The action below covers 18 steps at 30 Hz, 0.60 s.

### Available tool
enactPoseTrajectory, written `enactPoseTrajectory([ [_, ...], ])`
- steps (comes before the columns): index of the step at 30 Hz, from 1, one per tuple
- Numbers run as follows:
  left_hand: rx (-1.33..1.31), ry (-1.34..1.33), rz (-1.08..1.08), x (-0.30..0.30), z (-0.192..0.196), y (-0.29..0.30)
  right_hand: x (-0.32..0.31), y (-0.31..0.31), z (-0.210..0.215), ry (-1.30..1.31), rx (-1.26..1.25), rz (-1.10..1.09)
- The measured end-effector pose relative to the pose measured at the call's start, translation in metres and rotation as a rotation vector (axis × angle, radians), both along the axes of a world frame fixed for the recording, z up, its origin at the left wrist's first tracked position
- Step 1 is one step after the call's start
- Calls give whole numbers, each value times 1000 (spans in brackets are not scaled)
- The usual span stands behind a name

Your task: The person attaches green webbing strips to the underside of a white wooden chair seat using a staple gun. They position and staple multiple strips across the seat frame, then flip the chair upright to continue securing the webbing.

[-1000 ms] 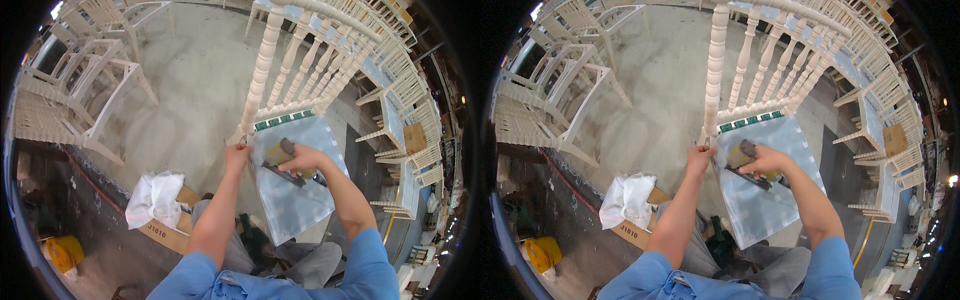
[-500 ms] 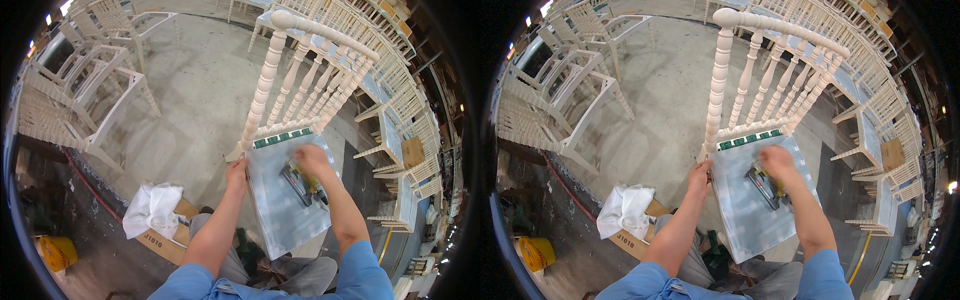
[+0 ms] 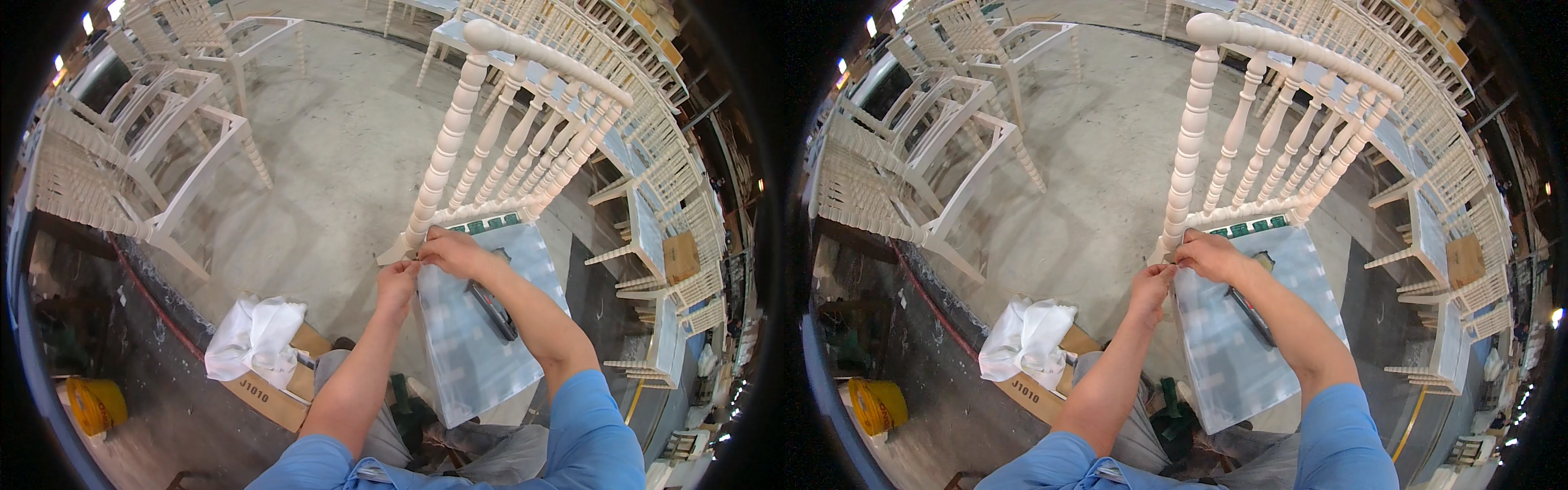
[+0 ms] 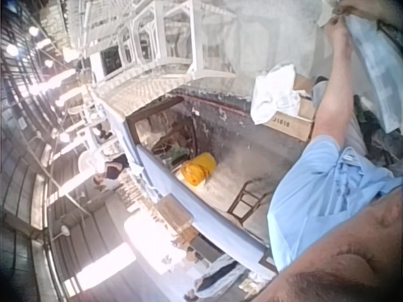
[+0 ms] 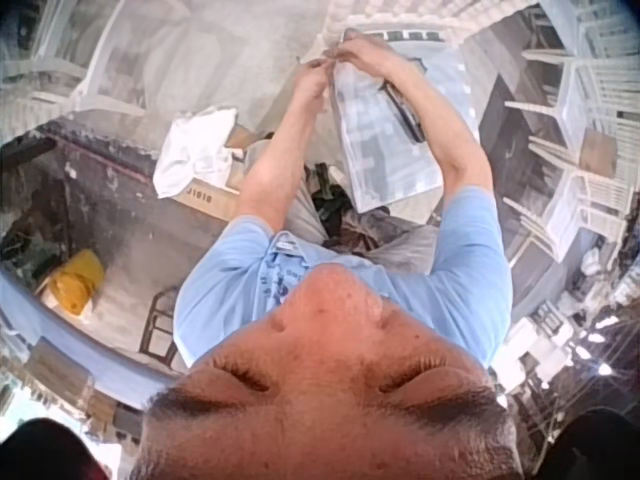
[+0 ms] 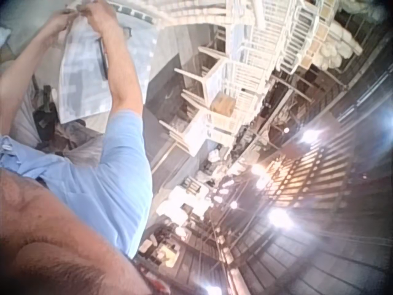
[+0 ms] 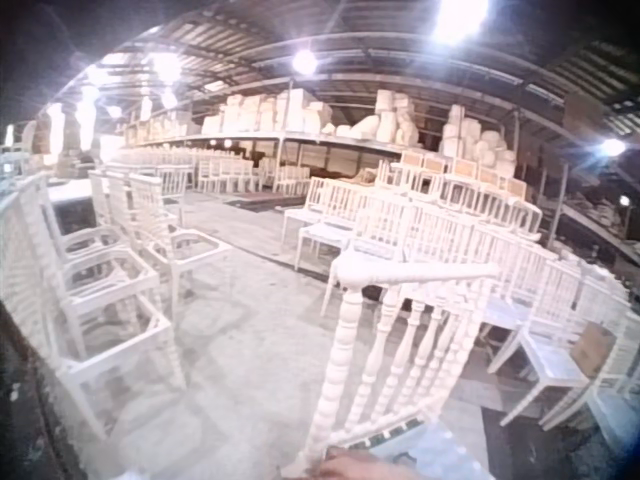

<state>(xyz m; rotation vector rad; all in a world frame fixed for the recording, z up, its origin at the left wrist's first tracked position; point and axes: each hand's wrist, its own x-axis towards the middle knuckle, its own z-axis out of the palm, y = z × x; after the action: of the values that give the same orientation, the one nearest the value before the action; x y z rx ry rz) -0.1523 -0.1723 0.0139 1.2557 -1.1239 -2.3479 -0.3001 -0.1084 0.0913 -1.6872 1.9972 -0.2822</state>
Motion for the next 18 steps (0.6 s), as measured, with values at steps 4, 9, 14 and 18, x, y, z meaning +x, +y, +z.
enactPoseTrajectory([
  [4,-492,-103,-47,-1,-5,-2,1,-2,-5,16,-35,12],
  [9,-689,-178,-62,-4,-13,-2,8,0,-11,2,-51,-49],
  [14,-658,-262,30,-5,-17,3,-9,42,1,110,-382,-452],
  [18,-681,-247,106,-12,-20,12,-34,127,11,174,-6,-857],
])
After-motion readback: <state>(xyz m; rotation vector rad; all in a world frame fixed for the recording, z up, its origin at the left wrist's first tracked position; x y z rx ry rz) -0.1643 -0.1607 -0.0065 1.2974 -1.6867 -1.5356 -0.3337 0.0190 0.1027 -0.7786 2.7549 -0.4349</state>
